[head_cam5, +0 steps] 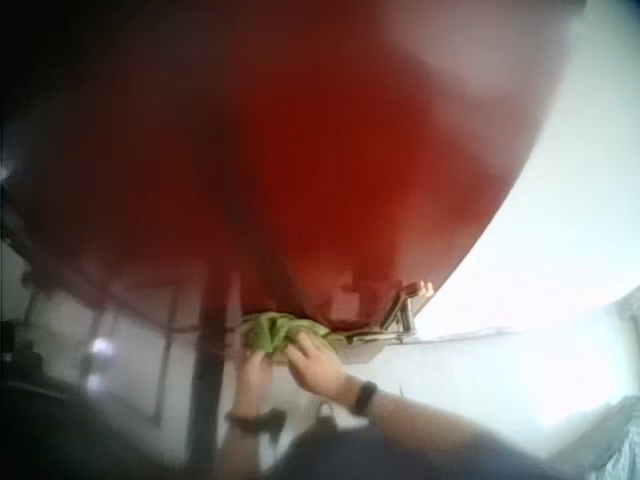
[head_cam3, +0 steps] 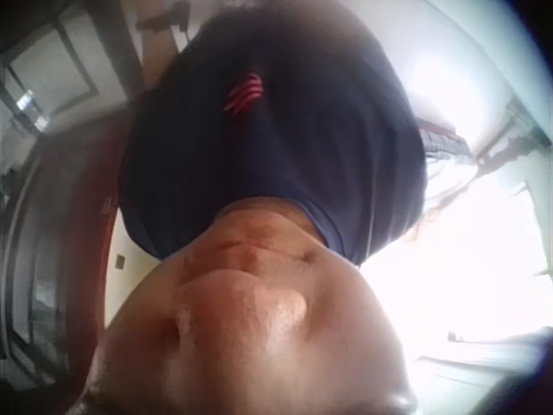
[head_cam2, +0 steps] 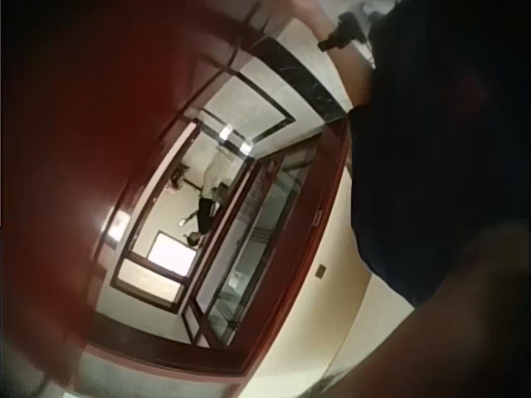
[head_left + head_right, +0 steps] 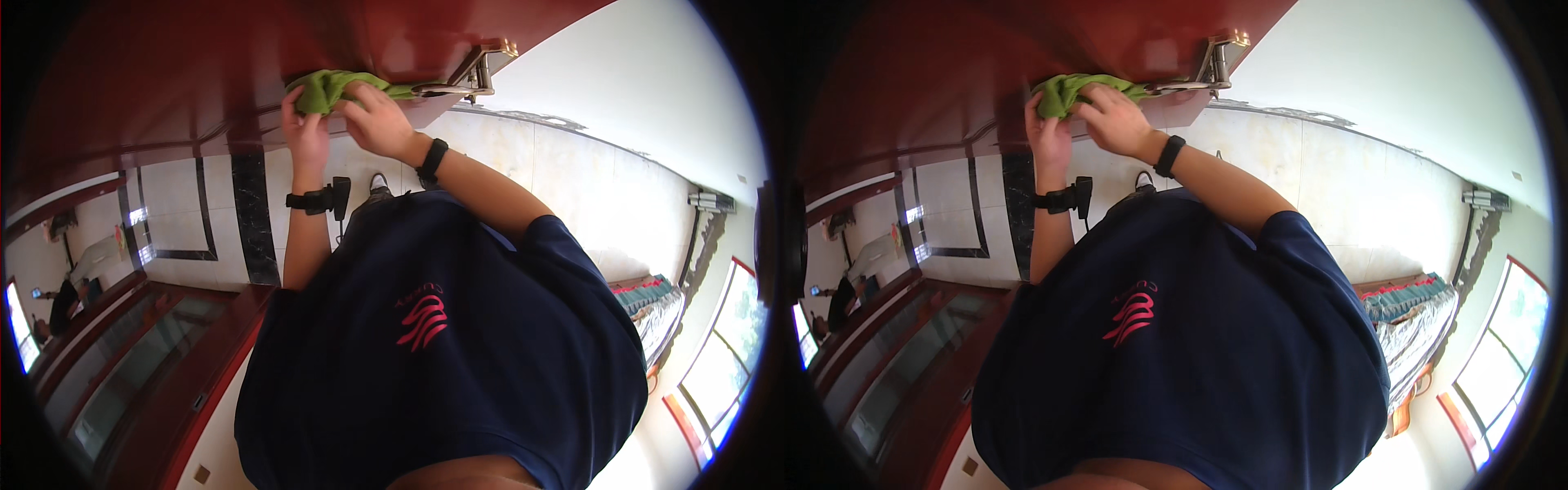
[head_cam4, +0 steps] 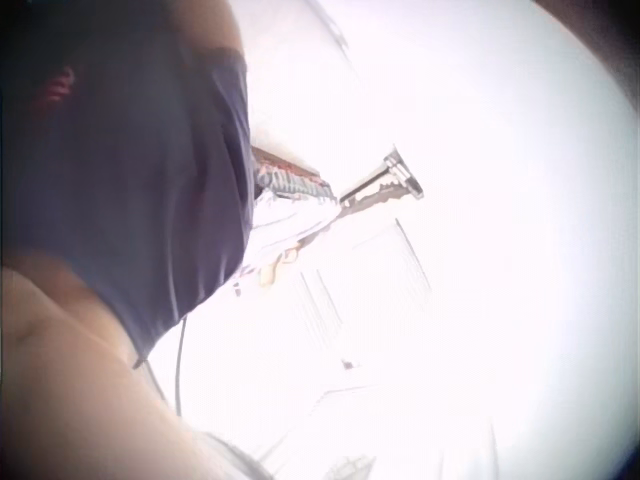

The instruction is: The person wipes an electrical outlet on a wall and then the handle and edges of a red door with a cloth.

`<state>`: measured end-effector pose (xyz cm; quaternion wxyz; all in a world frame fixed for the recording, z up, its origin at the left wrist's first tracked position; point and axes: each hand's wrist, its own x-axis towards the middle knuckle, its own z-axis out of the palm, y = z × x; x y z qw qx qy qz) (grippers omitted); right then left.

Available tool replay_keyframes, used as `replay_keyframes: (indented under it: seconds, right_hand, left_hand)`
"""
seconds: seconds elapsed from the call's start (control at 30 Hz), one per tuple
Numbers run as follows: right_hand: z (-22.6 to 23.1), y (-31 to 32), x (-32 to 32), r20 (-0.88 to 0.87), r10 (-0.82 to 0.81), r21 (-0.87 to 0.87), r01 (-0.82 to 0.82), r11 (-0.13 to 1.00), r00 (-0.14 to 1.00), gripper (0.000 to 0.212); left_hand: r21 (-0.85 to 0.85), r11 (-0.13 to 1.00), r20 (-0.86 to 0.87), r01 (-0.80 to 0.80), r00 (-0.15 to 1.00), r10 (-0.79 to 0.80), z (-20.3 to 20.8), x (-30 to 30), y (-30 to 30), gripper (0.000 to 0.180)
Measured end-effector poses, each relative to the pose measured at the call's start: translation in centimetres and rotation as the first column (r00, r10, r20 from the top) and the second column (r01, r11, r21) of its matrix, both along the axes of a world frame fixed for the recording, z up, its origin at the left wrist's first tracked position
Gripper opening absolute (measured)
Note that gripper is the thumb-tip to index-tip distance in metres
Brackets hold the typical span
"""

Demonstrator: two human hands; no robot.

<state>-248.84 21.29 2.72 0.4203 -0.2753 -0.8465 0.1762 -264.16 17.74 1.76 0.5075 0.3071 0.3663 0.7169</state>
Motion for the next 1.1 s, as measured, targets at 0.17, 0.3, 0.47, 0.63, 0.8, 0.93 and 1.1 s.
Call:
replay_keyframes:
  seconds: [0.17, 0.3, 0.47, 0.63, 0.8, 0.93, 1.1]
  right_hand:
    - [-2.5, -1.3, 0.7, 0.071, -0.255, -0.261, 0.265, 0.928, 0.964, 0.046]
    - [-2.2, -2.9, 1.2, 0.130, -0.291, -0.426, 0.318, 0.847, 0.948, 0.046]
    - [-3.2, -3.1, 1.1, -0.004, -0.510, -0.509, 0.438, 0.741, 0.860, 0.063]
    - [-3.9, -2.0, 2.8, -0.073, -0.606, -0.423, 0.526, 0.738, 0.792, 0.056]
    - [-3.8, -1.6, 3.8, -0.116, -0.673, -0.327, 0.612, 0.720, 0.730, 0.038]
    - [-2.5, -2.2, 4.3, -0.088, -0.633, -0.386, 0.560, 0.733, 0.769, 0.039]
    - [-2.8, -1.4, 5.0, -0.096, -0.594, -0.281, 0.551, 0.786, 0.798, 0.045]
  left_hand:
    - [-0.029, 0.998, -0.158, 0.050, 0.986, -0.054, -0.2, 0.4, 0.0, 0.035]
    - [0.000, 0.991, -0.192, 0.134, 0.973, -0.131, 1.0, 1.9, 0.3, 0.024]
    - [-0.032, 0.933, -0.286, 0.360, 0.891, -0.353, 0.5, 2.7, 1.2, 0.028]
    - [-0.012, 0.926, -0.468, 0.377, 0.816, -0.338, 0.8, 3.7, 1.2, 0.032]
    - [0.020, 0.970, -0.774, 0.244, 0.618, -0.139, 1.9, 3.4, 1.4, 0.031]
    - [-0.054, 0.986, -0.862, 0.159, 0.490, -0.127, 1.9, 3.7, 1.6, 0.026]
    - [-0.033, 0.999, -0.930, -0.022, 0.367, -0.023, -3.7, 3.6, 2.0, 0.023]
